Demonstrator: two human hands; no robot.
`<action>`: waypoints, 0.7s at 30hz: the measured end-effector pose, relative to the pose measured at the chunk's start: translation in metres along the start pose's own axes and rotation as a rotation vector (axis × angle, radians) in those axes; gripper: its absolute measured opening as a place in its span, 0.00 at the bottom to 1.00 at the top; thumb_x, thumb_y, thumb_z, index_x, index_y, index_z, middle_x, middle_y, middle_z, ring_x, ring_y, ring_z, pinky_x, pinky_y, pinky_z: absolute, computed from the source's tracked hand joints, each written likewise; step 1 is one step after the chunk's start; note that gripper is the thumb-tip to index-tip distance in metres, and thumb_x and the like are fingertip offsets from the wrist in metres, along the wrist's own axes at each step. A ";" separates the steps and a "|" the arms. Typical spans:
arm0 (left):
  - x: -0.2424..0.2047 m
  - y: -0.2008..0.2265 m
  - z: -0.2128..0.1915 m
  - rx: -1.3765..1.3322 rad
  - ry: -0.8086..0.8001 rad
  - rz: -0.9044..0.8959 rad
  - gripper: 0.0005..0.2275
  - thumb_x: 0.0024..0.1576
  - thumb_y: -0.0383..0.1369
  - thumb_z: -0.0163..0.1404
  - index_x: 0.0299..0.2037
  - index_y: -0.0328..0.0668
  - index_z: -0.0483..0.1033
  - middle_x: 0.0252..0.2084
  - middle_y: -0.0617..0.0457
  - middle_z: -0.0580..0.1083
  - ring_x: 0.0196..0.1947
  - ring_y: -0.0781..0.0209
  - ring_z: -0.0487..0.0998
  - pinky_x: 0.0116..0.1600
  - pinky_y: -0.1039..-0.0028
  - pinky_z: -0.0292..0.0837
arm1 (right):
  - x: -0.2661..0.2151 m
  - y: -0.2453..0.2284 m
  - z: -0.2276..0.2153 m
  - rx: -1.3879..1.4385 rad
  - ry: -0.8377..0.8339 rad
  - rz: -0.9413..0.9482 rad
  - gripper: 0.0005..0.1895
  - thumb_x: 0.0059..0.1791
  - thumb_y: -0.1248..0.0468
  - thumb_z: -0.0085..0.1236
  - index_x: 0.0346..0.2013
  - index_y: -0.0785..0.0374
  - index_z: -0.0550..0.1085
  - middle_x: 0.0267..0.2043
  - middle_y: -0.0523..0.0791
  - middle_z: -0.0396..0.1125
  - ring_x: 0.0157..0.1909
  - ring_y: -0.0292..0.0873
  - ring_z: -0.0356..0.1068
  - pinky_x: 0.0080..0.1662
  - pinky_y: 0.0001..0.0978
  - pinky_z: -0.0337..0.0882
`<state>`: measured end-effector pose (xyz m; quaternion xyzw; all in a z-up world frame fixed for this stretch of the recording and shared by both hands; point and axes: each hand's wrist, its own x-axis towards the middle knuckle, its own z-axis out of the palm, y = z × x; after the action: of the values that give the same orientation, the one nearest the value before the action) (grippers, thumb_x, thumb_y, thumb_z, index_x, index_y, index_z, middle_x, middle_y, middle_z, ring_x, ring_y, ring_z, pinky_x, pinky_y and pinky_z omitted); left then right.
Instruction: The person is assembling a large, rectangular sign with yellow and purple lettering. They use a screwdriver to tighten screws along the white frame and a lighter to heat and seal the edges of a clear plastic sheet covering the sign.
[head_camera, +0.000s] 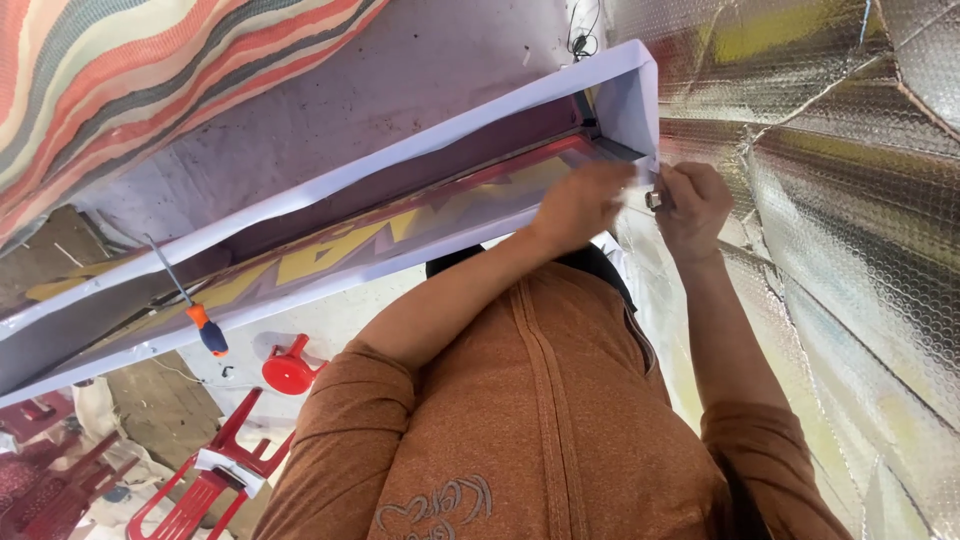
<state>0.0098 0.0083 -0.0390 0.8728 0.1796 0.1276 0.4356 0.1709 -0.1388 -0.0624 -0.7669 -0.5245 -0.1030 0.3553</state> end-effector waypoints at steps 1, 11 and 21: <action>0.019 0.005 -0.015 -0.002 -0.004 0.002 0.20 0.50 0.30 0.59 0.55 0.50 0.78 0.51 0.52 0.78 0.51 0.47 0.80 0.51 0.56 0.80 | 0.007 -0.009 -0.007 -0.003 0.000 0.003 0.09 0.51 0.68 0.74 0.28 0.61 0.81 0.32 0.45 0.70 0.28 0.49 0.71 0.32 0.36 0.72; 0.164 -0.040 -0.075 0.431 -0.058 0.311 0.17 0.45 0.17 0.54 0.43 0.47 0.75 0.45 0.48 0.70 0.39 0.46 0.75 0.28 0.58 0.77 | 0.035 -0.035 -0.017 0.247 -0.053 0.011 0.17 0.49 0.88 0.63 0.50 0.73 0.80 0.40 0.54 0.69 0.33 0.49 0.68 0.33 0.37 0.69; 0.169 -0.050 -0.097 0.724 -0.126 0.824 0.12 0.47 0.20 0.55 0.35 0.52 0.74 0.40 0.59 0.70 0.34 0.64 0.71 0.28 0.76 0.71 | 0.029 -0.037 -0.012 0.223 -0.013 -0.017 0.12 0.53 0.82 0.66 0.49 0.69 0.79 0.40 0.55 0.68 0.34 0.51 0.67 0.34 0.39 0.67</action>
<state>0.1158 0.1767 -0.0109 0.9709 -0.1707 0.1650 0.0315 0.1538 -0.1187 -0.0220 -0.7186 -0.5415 -0.0422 0.4343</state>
